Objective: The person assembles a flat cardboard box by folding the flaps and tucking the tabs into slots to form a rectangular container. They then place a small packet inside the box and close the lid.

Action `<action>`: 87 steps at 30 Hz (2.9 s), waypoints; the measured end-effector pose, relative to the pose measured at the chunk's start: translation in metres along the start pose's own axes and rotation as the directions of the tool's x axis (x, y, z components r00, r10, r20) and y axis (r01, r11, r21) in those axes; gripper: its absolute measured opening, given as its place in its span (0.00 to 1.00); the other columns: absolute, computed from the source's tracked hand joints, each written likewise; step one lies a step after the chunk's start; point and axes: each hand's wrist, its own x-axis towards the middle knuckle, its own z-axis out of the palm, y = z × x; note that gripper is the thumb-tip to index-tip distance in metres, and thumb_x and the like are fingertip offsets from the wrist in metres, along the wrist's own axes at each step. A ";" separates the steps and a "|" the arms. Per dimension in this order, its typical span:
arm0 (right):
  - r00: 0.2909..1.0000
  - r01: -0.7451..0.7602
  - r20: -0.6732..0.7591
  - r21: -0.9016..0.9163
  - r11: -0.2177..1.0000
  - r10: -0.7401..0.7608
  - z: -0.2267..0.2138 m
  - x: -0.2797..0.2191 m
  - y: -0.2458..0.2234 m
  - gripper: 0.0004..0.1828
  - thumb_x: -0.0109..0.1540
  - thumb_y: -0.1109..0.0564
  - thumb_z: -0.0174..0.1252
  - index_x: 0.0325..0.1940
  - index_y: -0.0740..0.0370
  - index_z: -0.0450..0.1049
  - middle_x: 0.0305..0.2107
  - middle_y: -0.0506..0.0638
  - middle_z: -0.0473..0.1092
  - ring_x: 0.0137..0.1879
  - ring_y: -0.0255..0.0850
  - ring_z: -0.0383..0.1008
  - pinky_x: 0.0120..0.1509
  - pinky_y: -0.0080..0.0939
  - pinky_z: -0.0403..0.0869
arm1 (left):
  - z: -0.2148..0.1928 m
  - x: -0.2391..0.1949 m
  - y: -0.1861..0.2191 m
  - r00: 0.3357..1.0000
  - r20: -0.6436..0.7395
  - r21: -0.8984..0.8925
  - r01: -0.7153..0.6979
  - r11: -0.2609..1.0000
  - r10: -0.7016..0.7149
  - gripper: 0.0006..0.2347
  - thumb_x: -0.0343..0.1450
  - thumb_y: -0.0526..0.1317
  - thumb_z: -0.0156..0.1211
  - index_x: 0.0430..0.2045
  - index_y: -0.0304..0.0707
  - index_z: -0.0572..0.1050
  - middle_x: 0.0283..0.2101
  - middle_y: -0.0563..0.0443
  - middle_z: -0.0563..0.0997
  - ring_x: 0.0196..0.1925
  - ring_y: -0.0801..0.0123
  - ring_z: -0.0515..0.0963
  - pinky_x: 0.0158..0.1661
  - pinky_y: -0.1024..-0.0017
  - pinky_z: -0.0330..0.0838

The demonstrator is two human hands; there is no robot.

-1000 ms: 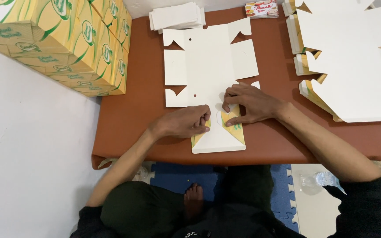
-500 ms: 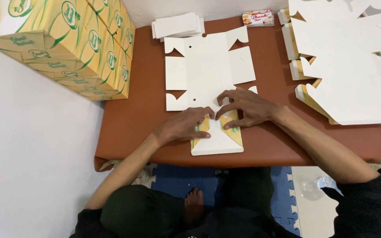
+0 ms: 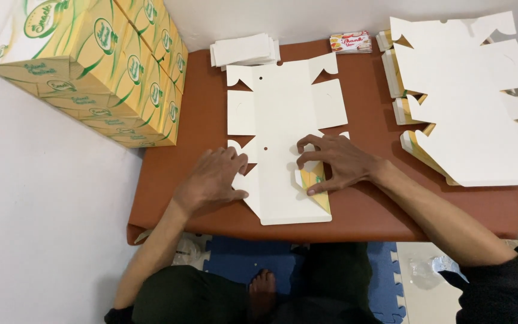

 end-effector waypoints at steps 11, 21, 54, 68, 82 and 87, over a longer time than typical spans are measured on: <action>0.963 0.203 -0.205 0.129 0.971 -0.174 -0.024 -0.012 0.018 0.28 0.62 0.47 0.67 0.10 0.56 0.68 0.10 0.49 0.65 0.25 0.49 0.72 0.34 0.45 0.72 | 0.034 0.035 0.035 0.881 0.149 -0.190 -0.420 0.887 0.449 0.16 0.69 0.49 0.73 0.37 0.40 0.74 0.41 0.43 0.77 0.46 0.50 0.81 0.43 0.54 0.75; 0.948 -0.282 0.113 -0.126 0.951 0.296 -0.049 -0.016 -0.014 0.18 0.57 0.40 0.69 0.28 0.56 0.81 0.35 0.52 0.81 0.47 0.49 0.81 0.55 0.49 0.79 | 0.044 0.050 0.028 0.898 0.133 -0.257 -0.377 0.890 0.418 0.07 0.71 0.39 0.70 0.36 0.40 0.77 0.38 0.48 0.79 0.41 0.54 0.82 0.40 0.56 0.77; 0.943 -0.210 -0.317 -0.313 0.926 0.107 -0.030 -0.024 0.020 0.25 0.77 0.41 0.48 0.38 0.56 0.82 0.36 0.53 0.81 0.42 0.47 0.84 0.43 0.44 0.80 | 0.031 0.049 0.032 0.920 0.179 -0.360 -0.270 0.893 0.350 0.28 0.77 0.50 0.62 0.69 0.32 0.67 0.32 0.44 0.79 0.35 0.59 0.77 0.40 0.61 0.72; 0.838 -0.007 -0.541 0.109 0.994 0.065 -0.013 -0.030 0.041 0.18 0.69 0.50 0.57 0.48 0.68 0.82 0.26 0.59 0.79 0.29 0.50 0.81 0.33 0.44 0.80 | 0.034 0.045 0.046 0.899 0.236 -0.182 -0.332 0.926 0.369 0.26 0.76 0.47 0.62 0.70 0.39 0.69 0.32 0.43 0.81 0.38 0.52 0.82 0.44 0.56 0.75; 0.951 -0.050 -0.307 -0.070 0.996 0.026 -0.005 -0.011 0.021 0.07 0.63 0.55 0.71 0.39 0.62 0.86 0.43 0.54 0.82 0.50 0.50 0.84 0.53 0.45 0.82 | 0.052 0.049 0.047 0.913 0.064 -0.307 -0.366 0.878 0.403 0.25 0.75 0.44 0.63 0.67 0.34 0.68 0.36 0.41 0.83 0.40 0.49 0.83 0.42 0.52 0.77; 0.960 -0.045 -0.280 -0.136 0.990 0.005 0.003 -0.012 0.028 0.07 0.64 0.55 0.70 0.42 0.61 0.86 0.44 0.56 0.79 0.53 0.51 0.82 0.57 0.51 0.81 | 0.031 0.055 0.005 0.941 -0.297 -0.227 -0.235 0.945 0.163 0.17 0.78 0.44 0.58 0.61 0.42 0.75 0.37 0.45 0.84 0.43 0.49 0.85 0.41 0.53 0.81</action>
